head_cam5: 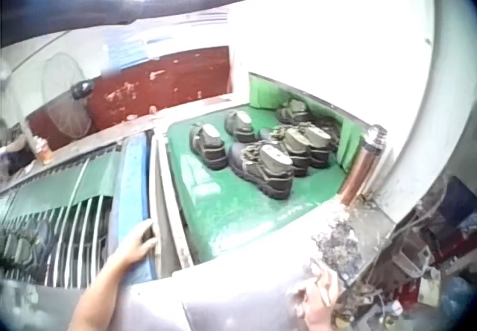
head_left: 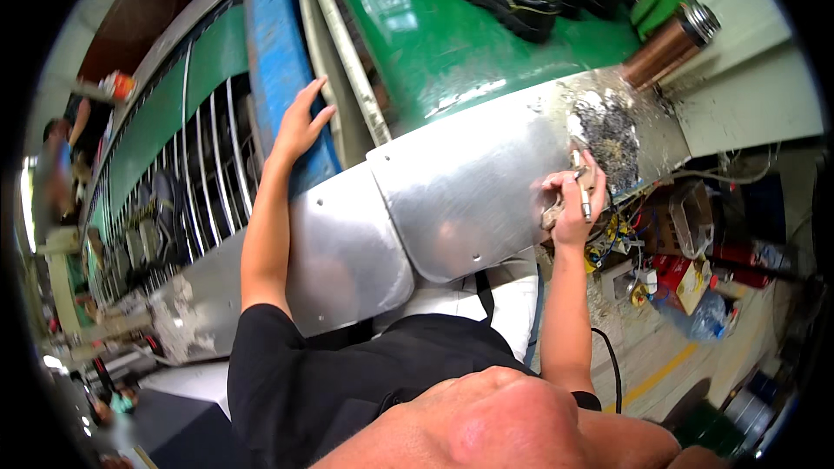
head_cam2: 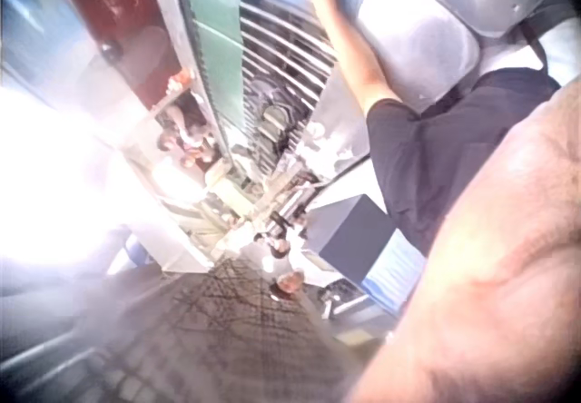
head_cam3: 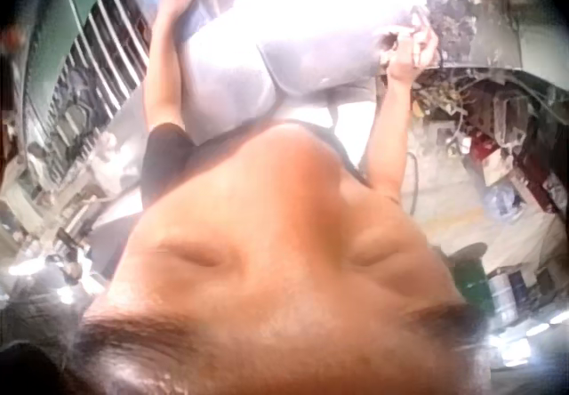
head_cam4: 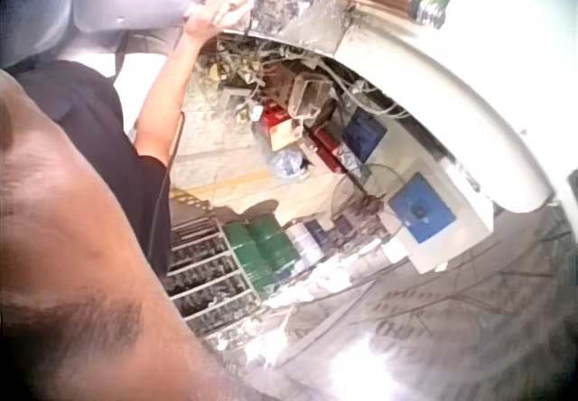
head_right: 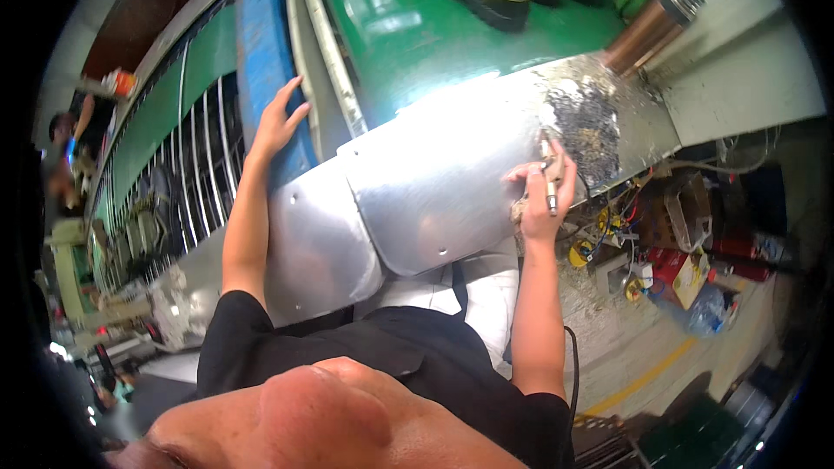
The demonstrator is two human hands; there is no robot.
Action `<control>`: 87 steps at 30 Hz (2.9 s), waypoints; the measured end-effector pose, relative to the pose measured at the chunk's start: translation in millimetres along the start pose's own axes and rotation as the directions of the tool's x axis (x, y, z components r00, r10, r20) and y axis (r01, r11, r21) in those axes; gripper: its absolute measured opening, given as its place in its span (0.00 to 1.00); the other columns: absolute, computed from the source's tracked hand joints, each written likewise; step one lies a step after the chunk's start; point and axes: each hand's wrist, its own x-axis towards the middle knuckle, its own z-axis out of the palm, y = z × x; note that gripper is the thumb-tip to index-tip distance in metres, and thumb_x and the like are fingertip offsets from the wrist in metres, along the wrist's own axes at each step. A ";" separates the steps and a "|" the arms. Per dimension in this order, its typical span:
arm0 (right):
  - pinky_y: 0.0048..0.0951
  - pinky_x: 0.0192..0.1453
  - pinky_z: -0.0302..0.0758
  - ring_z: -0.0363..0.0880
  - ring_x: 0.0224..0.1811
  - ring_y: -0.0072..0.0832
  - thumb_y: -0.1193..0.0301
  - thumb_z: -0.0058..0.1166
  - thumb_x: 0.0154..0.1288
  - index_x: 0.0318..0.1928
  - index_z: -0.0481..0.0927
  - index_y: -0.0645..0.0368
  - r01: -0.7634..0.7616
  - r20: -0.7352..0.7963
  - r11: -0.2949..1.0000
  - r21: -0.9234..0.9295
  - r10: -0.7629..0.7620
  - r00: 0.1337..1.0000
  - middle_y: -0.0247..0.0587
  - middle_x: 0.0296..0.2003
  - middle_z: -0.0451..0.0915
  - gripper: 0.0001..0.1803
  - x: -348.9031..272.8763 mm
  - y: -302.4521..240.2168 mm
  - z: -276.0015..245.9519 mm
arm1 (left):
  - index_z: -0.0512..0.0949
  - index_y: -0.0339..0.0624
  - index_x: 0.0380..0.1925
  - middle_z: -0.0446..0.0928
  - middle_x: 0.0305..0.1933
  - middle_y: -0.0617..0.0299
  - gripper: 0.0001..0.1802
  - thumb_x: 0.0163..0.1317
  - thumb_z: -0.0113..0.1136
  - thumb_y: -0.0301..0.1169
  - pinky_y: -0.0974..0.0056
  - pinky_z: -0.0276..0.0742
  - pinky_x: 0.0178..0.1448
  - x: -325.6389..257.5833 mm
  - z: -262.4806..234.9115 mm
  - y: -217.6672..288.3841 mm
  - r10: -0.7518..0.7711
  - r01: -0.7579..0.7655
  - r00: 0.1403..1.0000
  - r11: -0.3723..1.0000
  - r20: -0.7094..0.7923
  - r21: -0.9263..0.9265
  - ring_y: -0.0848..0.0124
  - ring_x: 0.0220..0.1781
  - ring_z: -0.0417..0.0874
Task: The person picks up shoes from a conveyor belt, uses a handheld spray tool to apply a coating to the outsoles and sides, and returns each shoe to the belt.
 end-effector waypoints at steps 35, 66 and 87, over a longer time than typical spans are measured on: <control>0.30 0.33 0.75 0.73 0.27 0.27 0.74 0.47 0.65 0.60 0.65 0.64 -0.038 -0.046 0.999 -0.010 0.037 0.998 0.39 0.25 0.74 0.23 -4.9 10.4 -1.0 | 0.80 0.33 0.42 0.82 0.41 0.58 0.19 0.50 0.70 0.28 0.63 0.80 0.47 -280.9 -208.4 -192.7 -0.796 -0.222 0.140 0.554 -0.588 -0.802 0.66 0.39 0.84; 0.28 0.39 0.77 0.76 0.30 0.26 0.77 0.51 0.62 0.61 0.62 0.70 0.027 0.010 0.991 0.130 -0.029 1.000 0.42 0.30 0.77 0.27 -1.2 13.6 -11.8 | 0.74 0.27 0.50 0.80 0.41 0.51 0.32 0.58 0.66 0.47 0.65 0.79 0.42 -70.9 -36.3 65.3 -0.541 0.474 0.805 0.337 0.244 -0.814 0.68 0.37 0.82; 0.24 0.31 0.72 0.74 0.24 0.22 0.73 0.49 0.65 0.60 0.67 0.71 -0.126 0.547 0.959 0.255 -0.035 0.837 0.38 0.24 0.76 0.24 -120.8 -72.3 73.9 | 0.73 0.32 0.56 0.75 0.48 0.57 0.38 0.50 0.70 0.46 0.67 0.73 0.55 -95.3 -120.1 213.9 0.217 -0.397 0.903 0.752 -0.371 -0.526 0.70 0.48 0.79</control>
